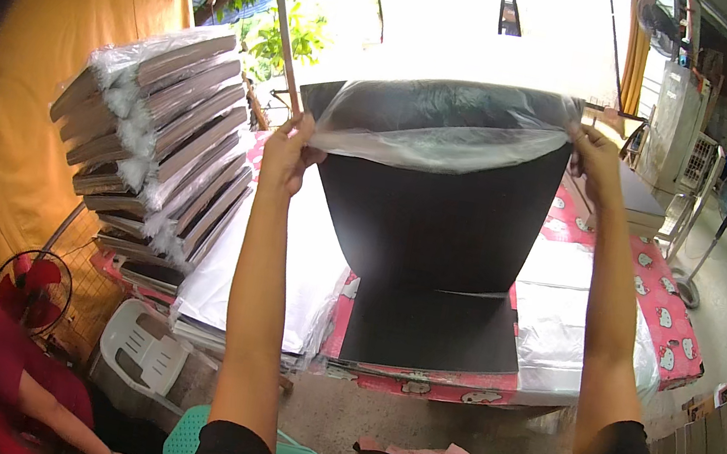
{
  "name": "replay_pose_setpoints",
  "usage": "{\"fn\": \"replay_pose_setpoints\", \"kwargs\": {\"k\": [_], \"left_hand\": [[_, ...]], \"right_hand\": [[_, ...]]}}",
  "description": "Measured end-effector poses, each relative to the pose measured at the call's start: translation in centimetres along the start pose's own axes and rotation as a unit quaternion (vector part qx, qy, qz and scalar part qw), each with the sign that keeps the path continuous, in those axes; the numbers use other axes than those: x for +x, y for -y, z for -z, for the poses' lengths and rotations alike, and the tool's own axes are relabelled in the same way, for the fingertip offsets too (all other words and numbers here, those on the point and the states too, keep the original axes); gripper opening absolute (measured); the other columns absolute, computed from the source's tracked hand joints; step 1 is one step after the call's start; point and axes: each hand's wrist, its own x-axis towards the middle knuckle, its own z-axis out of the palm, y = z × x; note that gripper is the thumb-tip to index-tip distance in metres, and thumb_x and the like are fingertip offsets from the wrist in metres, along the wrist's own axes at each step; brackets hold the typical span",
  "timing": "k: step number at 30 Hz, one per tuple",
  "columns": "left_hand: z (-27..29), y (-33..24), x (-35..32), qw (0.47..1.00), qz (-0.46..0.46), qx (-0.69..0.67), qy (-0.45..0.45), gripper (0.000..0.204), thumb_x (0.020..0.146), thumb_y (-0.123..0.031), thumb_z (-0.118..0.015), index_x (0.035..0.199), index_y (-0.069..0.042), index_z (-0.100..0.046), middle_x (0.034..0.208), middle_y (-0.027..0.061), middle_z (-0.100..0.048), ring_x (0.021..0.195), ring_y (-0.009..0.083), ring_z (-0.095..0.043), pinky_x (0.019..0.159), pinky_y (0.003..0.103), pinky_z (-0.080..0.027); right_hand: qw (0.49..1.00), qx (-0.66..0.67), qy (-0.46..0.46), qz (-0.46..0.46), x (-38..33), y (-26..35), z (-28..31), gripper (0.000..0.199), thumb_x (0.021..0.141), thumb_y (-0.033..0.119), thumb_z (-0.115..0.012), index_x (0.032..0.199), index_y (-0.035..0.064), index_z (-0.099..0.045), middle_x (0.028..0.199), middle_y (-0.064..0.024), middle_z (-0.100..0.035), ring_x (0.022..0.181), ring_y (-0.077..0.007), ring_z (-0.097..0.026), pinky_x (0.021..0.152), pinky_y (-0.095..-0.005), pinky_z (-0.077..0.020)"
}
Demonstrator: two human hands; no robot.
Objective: The person places large white boards and black boards into individual plastic sleeves and stacks them on a table.
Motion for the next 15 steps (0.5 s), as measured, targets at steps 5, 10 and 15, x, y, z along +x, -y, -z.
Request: {"fn": "replay_pose_setpoints", "kwargs": {"k": [5, 10, 15], "left_hand": [[3.0, 7.6, -1.3, 0.983, 0.068, 0.169, -0.032, 0.046, 0.072, -0.02, -0.067, 0.107, 0.007, -0.051, 0.062, 0.0064, -0.057, 0.041, 0.0108, -0.048, 0.037, 0.021, -0.038], [8.4, 10.3, -4.8, 0.915, 0.065, 0.396, 0.032, 0.046, 0.07, -0.018, -0.069, 0.105, 0.007, -0.053, 0.082, 0.0098, -0.059, 0.066, 0.0151, -0.056, 0.059, 0.025, -0.045], [3.2, 11.9, -5.0, 0.987, -0.025, 0.16, 0.008, 0.034, 0.071, -0.015, -0.068, 0.096, 0.007, -0.057, 0.087, 0.0096, -0.06, 0.075, 0.0153, -0.055, 0.069, 0.027, -0.044]], "right_hand": [[0.997, -0.037, 0.048, -0.042, -2.5, -8.0, 2.1, 0.022, 0.074, 0.024, -0.065, 0.078, 0.0026, -0.062, 0.051, 0.004, -0.045, 0.041, -0.0042, -0.037, 0.038, -0.0188, -0.027], [0.935, -0.201, 0.24, -0.166, -7.3, -12.0, 3.7, 0.029, 0.07, 0.026, -0.066, 0.087, 0.0026, -0.063, 0.07, -0.0014, -0.058, 0.066, -0.0094, -0.052, 0.053, -0.023, -0.041], [0.994, -0.093, 0.009, -0.062, -5.5, -13.9, 2.6, 0.032, 0.07, 0.028, -0.067, 0.086, 0.0007, -0.062, 0.07, -0.0014, -0.059, 0.059, -0.0115, -0.052, 0.054, -0.022, -0.0402]]}}
